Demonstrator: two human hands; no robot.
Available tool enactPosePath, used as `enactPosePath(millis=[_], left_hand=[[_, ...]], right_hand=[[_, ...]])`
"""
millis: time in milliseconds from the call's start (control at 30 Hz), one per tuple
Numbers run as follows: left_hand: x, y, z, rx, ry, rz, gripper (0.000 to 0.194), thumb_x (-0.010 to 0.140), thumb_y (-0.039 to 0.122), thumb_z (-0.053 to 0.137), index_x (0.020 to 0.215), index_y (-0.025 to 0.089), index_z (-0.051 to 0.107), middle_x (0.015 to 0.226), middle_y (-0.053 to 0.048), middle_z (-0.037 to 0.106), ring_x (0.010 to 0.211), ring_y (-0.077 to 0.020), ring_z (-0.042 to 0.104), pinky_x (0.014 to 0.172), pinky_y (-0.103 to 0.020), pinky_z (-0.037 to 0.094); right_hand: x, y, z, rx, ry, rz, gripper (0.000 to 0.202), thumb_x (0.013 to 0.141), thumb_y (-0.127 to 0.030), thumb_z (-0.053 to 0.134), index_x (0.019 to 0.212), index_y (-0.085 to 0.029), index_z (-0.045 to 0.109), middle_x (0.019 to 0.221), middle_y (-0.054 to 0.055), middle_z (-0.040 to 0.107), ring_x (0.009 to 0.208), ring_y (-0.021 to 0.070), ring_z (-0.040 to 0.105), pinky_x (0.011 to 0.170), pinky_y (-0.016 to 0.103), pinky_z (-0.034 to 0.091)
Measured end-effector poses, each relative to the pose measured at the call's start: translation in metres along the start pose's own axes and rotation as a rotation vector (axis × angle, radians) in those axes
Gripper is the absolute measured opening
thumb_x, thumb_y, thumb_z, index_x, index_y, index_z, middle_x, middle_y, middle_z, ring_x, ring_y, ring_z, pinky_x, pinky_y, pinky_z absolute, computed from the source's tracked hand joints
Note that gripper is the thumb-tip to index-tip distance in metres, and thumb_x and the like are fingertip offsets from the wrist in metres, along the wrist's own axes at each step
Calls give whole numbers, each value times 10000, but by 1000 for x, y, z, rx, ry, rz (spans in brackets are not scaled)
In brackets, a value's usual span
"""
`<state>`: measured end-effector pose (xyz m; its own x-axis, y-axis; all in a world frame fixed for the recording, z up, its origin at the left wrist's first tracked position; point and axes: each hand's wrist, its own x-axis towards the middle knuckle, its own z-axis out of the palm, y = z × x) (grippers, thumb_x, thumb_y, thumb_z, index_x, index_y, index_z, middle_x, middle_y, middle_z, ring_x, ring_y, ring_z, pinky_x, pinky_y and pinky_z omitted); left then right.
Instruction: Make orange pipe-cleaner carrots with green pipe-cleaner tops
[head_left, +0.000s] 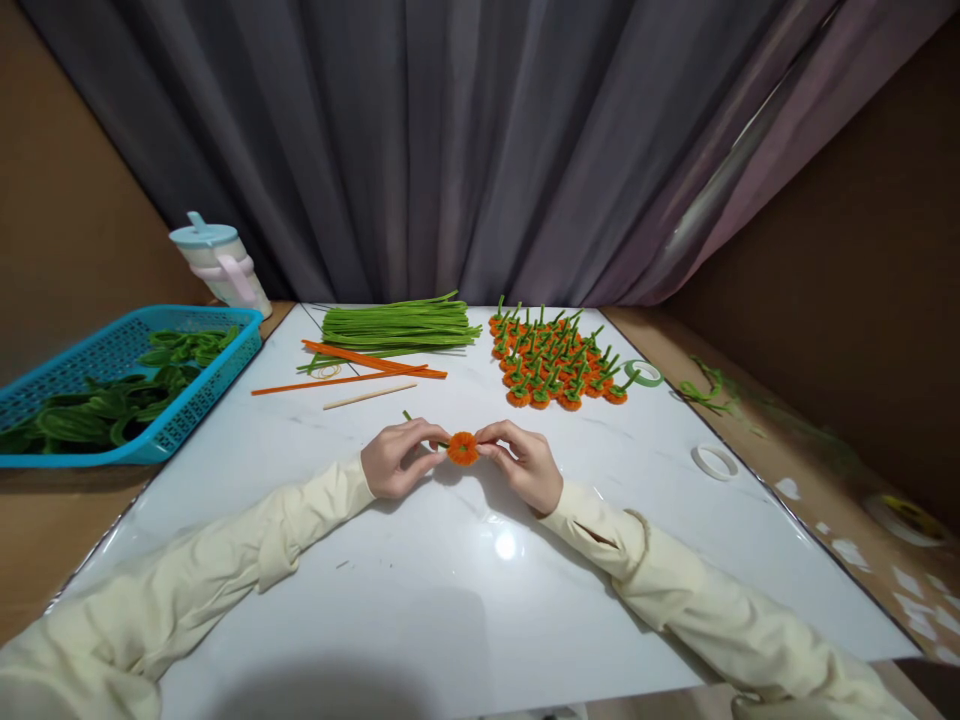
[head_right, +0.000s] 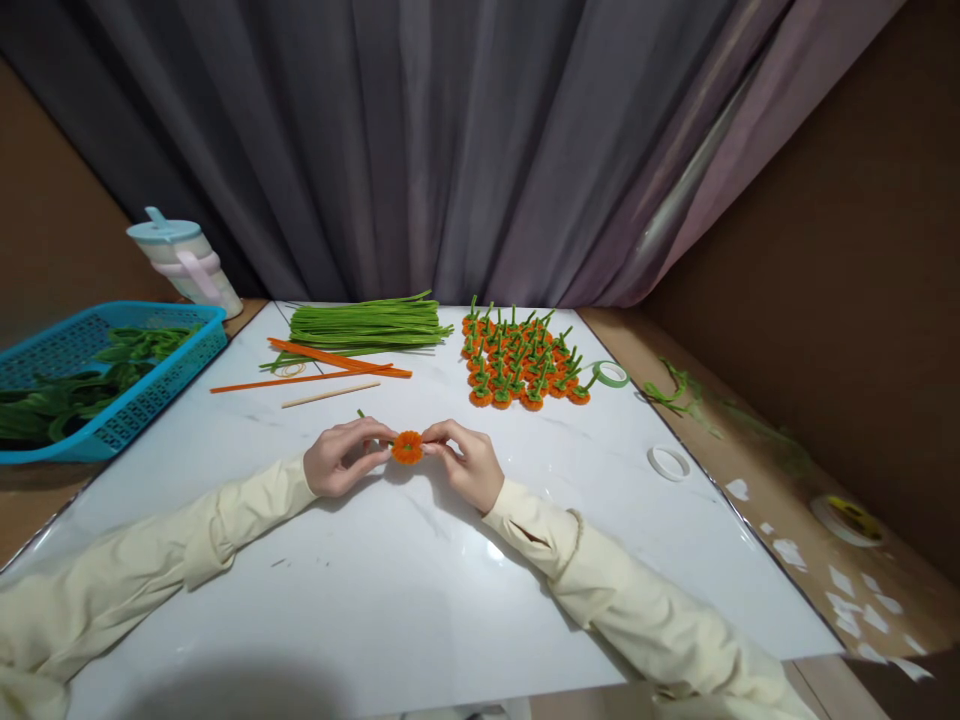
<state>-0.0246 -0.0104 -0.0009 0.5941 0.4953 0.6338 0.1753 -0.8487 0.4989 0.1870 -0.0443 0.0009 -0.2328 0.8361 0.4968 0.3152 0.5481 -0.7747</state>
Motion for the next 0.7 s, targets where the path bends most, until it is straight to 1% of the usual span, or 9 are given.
enactPosePath(millis=[133,300,400,567,700], left_hand=[[1,-4,-1,25,-13,66,197,820,156,504,1009,126,550,810,-92,635,685,-139,562,586,-253,476],[0,-4,0,60,26,117,229,811,139,520,1038,132,543,822,-95,646,686,-137,575,575,-244,483],[1,-4,0,70,30,148,238,805,125,526,1042,139,544,832,-93,655,705,-141,588,576,-241,489],[1,-2,0,57,32,123,252,799,125,533,1051,130,547,843,-103,654,694,-141,582,549,-232,481],[0,0,0,41,12,110,269,789,132,547,1058,123,546,846,-111,651,715,-150,584,568,-243,490]], right_hand=[[-1,1,1,6,3,19,98,831,-270,533,812,-192,590,772,30,658,701,142,614,649,254,488],[-1,2,1,18,0,22,114,829,-285,533,810,-191,594,772,35,660,698,146,614,643,263,491],[0,2,2,16,-1,29,114,830,-287,530,809,-195,595,772,37,659,699,149,612,646,269,494],[0,3,2,26,7,18,93,826,-266,538,808,-193,592,771,34,657,690,144,612,644,262,498],[-1,4,3,50,7,24,77,822,-244,541,807,-187,591,773,33,655,693,140,615,649,256,500]])
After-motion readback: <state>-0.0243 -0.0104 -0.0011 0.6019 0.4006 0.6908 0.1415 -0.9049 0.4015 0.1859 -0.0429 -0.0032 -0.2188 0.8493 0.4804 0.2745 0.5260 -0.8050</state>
